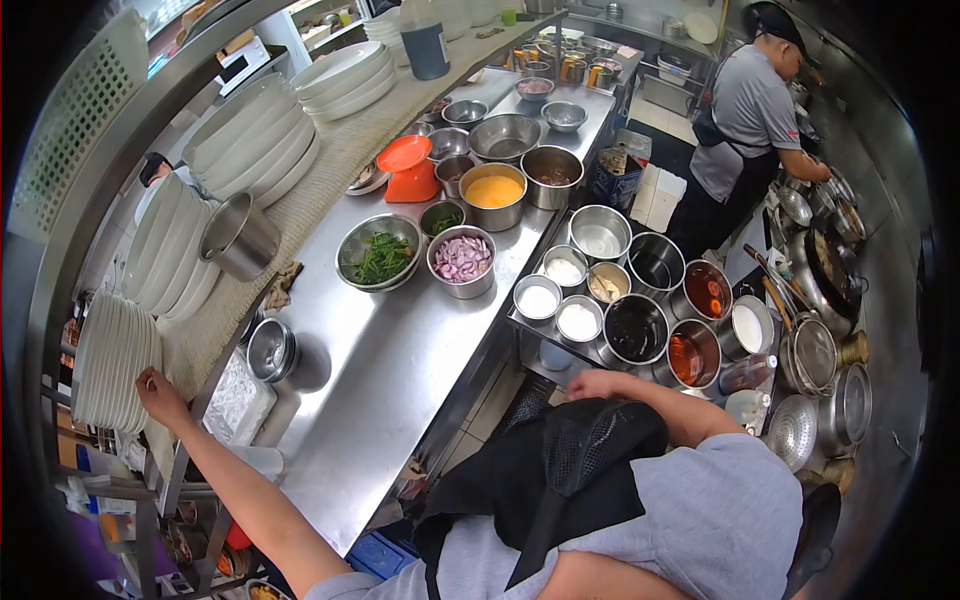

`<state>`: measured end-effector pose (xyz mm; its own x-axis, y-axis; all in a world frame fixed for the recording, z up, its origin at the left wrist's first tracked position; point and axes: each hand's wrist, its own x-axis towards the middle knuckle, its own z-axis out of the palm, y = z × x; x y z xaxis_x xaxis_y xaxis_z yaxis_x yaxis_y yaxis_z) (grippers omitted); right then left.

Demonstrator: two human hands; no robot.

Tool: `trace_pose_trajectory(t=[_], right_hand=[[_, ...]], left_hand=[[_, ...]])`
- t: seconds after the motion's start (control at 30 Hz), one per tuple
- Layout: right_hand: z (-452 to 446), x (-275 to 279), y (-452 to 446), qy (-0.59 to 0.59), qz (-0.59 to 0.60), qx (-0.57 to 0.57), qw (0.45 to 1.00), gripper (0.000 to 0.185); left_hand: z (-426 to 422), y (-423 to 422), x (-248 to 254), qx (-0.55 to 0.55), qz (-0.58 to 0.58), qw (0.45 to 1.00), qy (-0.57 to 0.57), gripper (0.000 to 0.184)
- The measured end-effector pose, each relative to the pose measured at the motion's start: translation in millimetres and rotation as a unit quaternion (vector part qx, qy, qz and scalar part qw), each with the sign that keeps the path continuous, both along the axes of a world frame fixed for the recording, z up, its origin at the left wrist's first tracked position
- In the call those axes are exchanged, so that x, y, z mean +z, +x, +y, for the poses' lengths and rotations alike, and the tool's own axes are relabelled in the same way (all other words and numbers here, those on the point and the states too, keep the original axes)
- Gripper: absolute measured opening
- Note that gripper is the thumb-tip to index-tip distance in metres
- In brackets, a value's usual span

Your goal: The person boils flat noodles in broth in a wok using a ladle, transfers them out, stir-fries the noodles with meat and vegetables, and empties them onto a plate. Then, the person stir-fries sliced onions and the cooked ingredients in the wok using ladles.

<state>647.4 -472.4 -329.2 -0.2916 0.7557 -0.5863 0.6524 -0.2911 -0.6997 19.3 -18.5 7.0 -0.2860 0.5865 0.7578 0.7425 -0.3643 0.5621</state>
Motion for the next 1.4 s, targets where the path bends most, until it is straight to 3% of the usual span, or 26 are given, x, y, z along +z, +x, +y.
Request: trace_pose_trajectory(t=[0.03, 0.1, 0.23, 0.33, 0.37, 0.5, 0.63, 0.7, 1.03, 1.2, 1.4], right_hand=[[16, 45, -12, 0.041, 0.03, -0.009, 0.999, 0.043], [40, 174, -46, -0.04, 0.197, -0.084, 0.976, 0.041], [57, 297, -78, 0.139, 0.369, 0.189, 0.899, 0.045], [55, 353, -115, 0.251, 0.416, 0.392, 0.781, 0.053], [51, 367, -124, 0.264, 0.382, 0.413, 0.783, 0.049], [55, 376, -145, 0.331, 0.277, 0.47, 0.77, 0.043], [56, 381, -161, 0.324, 0.256, 0.484, 0.771, 0.041], [60, 383, -165, 0.339, 0.191, 0.508, 0.768, 0.041], [66, 396, -201, 0.259, 0.262, 0.521, 0.77, 0.05], [70, 400, -215, 0.3, 0.321, 0.481, 0.758, 0.044], [74, 408, -250, 0.424, 0.253, 0.473, 0.73, 0.027]], left_hand=[[1, -1, -1, -0.002, 0.001, 1.0, 0.0, 0.024], [0, -2, -2, -0.001, 0.004, 1.0, -0.004, 0.024], [-1, -1, 1, 0.017, 0.025, 1.0, -0.01, 0.024], [-1, 0, 2, 0.027, 0.018, 0.999, -0.023, 0.024], [-4, 3, 4, 0.035, 0.031, 0.999, -0.018, 0.024], [1, -3, 0, 0.042, 0.033, 0.998, -0.023, 0.024], [-4, 2, 3, 0.03, 0.031, 0.999, -0.011, 0.023], [-8, 7, 6, 0.032, 0.023, 0.999, -0.014, 0.023], [-10, 9, 6, 0.006, -0.003, 1.0, 0.006, 0.02], [-15, 14, 7, 0.005, -0.01, 1.0, 0.008, 0.02], [-9, 8, 6, -0.011, 0.004, 1.0, 0.008, 0.021]])
